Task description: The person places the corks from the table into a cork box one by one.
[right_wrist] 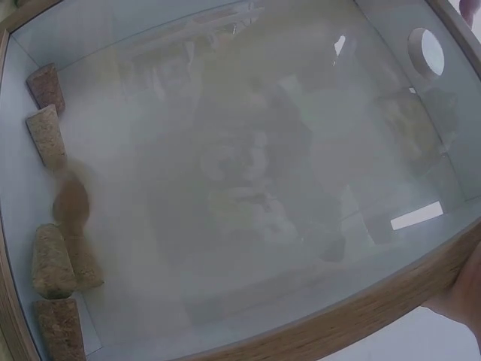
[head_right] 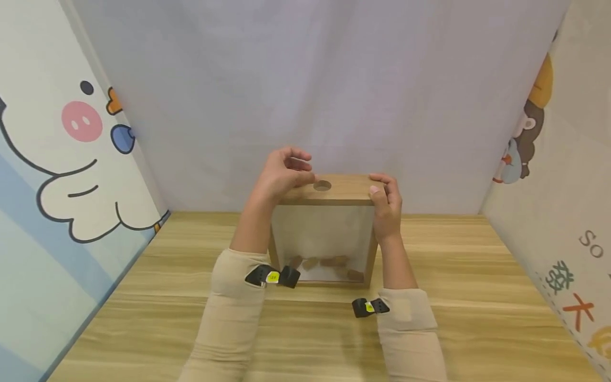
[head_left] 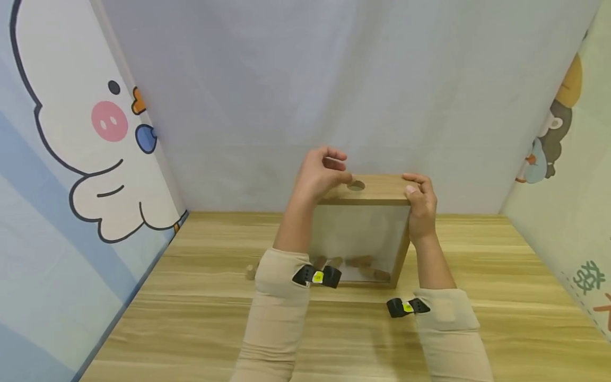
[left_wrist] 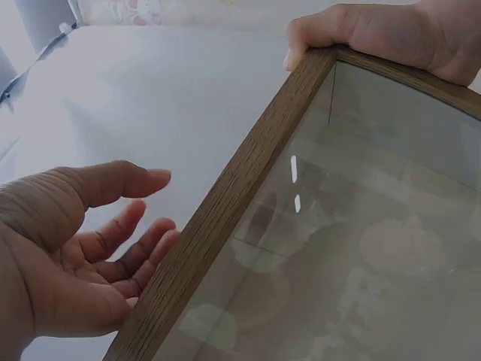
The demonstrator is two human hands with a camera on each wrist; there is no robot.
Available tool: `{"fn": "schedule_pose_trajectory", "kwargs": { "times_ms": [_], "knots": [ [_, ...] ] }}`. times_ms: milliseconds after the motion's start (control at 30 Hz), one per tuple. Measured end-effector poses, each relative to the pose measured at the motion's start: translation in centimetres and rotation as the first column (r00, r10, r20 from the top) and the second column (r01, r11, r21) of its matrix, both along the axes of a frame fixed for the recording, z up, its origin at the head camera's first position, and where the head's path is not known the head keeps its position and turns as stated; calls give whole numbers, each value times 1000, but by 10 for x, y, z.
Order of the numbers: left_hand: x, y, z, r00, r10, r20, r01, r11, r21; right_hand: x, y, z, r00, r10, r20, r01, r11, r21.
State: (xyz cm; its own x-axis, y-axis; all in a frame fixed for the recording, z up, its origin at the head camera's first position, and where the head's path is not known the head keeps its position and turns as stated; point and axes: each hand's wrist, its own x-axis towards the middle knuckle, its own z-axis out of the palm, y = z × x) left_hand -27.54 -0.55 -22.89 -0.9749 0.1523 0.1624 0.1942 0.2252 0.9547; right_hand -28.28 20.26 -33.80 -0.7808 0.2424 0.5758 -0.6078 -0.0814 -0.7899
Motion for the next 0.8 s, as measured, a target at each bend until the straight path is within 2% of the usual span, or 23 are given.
{"fn": "schedule_pose_trajectory", "kwargs": {
  "times_ms": [100, 167, 233, 333, 467, 567, 633, 667, 700, 800],
  "knots": [
    [7, -6, -10, 991, -30, -129, 30, 1000, -5, 0, 0, -1, 1000, 1, -2, -2, 1000, -3],
    [12, -11, -17, 973, -56, -224, 54, 998, -13, 0, 0, -1, 1000, 4, -5, -4, 1000, -5],
    [18, -16, -24, 947, -72, -314, 68, 997, -25, -1, 1, -1, 1000, 6, -8, -6, 1000, -5],
    [28, -23, -33, 892, -88, -444, 72, 996, -53, -2, 0, 0, 1000, 8, -14, -8, 1000, -8],
    [38, -33, -45, 800, -96, -593, 52, 995, -90, -2, 0, 1, 1000, 14, -19, -15, 1000, -18],
    [43, -42, -55, 727, -103, -678, 31, 993, -118, -1, -1, 1, 1000, 16, -15, -17, 1000, -24],
    [46, -48, -62, 696, -111, -710, 20, 991, -135, -1, -1, 1, 1000, 13, -12, -13, 1000, -25],
    [46, -51, -66, 683, -118, -721, 16, 989, -147, -1, -2, 1, 1000, 11, -12, -12, 1000, -28],
    [47, -54, -69, 679, -123, -724, 13, 988, -156, 0, -2, 0, 1000, 10, -11, -10, 1000, -30],
    [48, -61, -79, 683, -132, -718, -6, 982, -187, 0, -3, 1, 1000, 8, -14, -8, 999, -36]
  ]
}}
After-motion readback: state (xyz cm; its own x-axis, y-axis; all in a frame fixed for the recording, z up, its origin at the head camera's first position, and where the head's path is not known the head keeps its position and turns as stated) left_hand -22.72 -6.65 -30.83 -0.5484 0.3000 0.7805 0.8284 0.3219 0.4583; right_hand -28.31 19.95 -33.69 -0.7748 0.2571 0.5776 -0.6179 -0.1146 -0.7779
